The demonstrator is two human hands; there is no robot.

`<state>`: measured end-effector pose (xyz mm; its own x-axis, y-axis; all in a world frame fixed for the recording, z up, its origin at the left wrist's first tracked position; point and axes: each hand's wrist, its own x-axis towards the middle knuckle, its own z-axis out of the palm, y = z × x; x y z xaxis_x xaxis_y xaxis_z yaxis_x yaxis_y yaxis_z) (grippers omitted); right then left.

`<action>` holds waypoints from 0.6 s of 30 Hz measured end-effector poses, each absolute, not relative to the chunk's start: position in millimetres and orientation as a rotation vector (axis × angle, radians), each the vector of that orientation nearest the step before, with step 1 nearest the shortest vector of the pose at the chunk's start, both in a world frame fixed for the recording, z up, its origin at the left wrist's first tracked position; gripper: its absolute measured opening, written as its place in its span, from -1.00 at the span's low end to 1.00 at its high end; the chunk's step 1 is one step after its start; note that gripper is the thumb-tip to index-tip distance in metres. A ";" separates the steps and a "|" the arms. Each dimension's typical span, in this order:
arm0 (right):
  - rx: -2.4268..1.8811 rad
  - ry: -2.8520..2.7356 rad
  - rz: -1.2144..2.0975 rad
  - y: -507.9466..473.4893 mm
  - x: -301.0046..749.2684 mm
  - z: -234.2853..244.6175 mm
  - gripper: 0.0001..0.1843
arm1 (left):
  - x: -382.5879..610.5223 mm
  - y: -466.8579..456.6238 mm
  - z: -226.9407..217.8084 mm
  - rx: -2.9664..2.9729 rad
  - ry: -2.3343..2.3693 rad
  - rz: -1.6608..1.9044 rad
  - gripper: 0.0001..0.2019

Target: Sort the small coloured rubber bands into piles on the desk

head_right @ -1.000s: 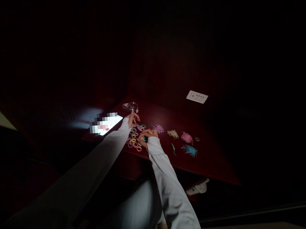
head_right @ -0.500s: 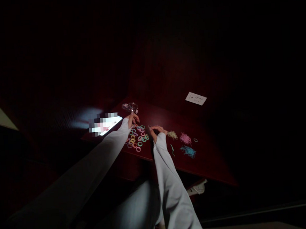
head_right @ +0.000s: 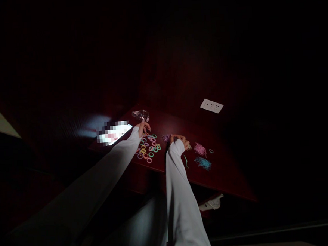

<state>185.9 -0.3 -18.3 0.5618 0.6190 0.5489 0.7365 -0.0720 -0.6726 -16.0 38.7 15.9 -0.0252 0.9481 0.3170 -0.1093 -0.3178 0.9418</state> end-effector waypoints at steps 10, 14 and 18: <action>-1.717 -1.309 -0.208 -9.5 165.8 -1.4 -0.59 | -22.0 29.7 26.6 1.347 1.075 1.556 -0.37; -1.643 -1.538 -0.186 -13.9 141.9 1.8 -0.65 | -25.0 26.7 29.9 1.363 1.076 1.581 -0.39; -1.514 -1.852 -0.155 -21.8 120.6 2.0 -0.67 | -25.2 29.6 33.3 1.324 1.084 1.575 -0.41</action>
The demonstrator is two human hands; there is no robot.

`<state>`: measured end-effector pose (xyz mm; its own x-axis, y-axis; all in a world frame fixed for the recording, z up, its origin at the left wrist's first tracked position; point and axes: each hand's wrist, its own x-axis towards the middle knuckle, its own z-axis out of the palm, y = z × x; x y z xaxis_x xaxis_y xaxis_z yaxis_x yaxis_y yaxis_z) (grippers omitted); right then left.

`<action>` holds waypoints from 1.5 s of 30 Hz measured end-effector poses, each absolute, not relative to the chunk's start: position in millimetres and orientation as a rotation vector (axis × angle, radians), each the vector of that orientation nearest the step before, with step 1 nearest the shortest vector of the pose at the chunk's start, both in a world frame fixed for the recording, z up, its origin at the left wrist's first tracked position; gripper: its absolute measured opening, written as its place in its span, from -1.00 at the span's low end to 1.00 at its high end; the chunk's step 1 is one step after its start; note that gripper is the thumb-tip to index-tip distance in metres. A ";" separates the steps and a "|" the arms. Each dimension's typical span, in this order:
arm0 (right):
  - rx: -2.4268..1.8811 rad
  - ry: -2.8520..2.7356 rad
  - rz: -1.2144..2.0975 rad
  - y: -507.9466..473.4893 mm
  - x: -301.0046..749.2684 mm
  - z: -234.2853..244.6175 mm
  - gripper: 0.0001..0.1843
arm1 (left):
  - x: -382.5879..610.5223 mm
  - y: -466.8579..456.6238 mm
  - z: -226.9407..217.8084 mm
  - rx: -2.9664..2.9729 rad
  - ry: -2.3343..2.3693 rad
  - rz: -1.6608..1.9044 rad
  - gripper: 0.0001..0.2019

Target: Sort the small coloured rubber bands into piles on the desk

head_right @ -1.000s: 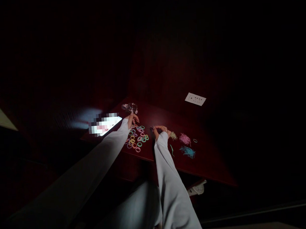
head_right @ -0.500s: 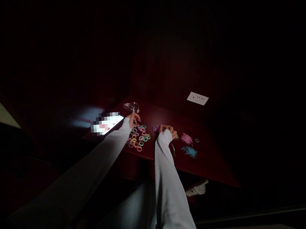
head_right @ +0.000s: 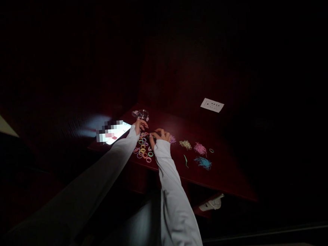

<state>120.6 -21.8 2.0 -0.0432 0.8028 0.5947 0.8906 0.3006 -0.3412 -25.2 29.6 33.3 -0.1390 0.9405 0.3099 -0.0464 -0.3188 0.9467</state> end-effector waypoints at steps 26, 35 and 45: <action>-1.598 -1.929 -0.033 -7.2 122.8 -11.7 -0.70 | -18.5 36.2 25.8 1.231 1.019 1.374 -0.45; -1.672 -1.824 -0.027 -5.5 109.2 -4.2 -0.76 | -16.7 39.7 20.5 1.214 1.011 1.359 -0.33; -1.647 -1.795 0.070 8.3 106.1 -3.7 -0.81 | -17.3 45.4 15.9 1.311 1.066 1.389 -0.35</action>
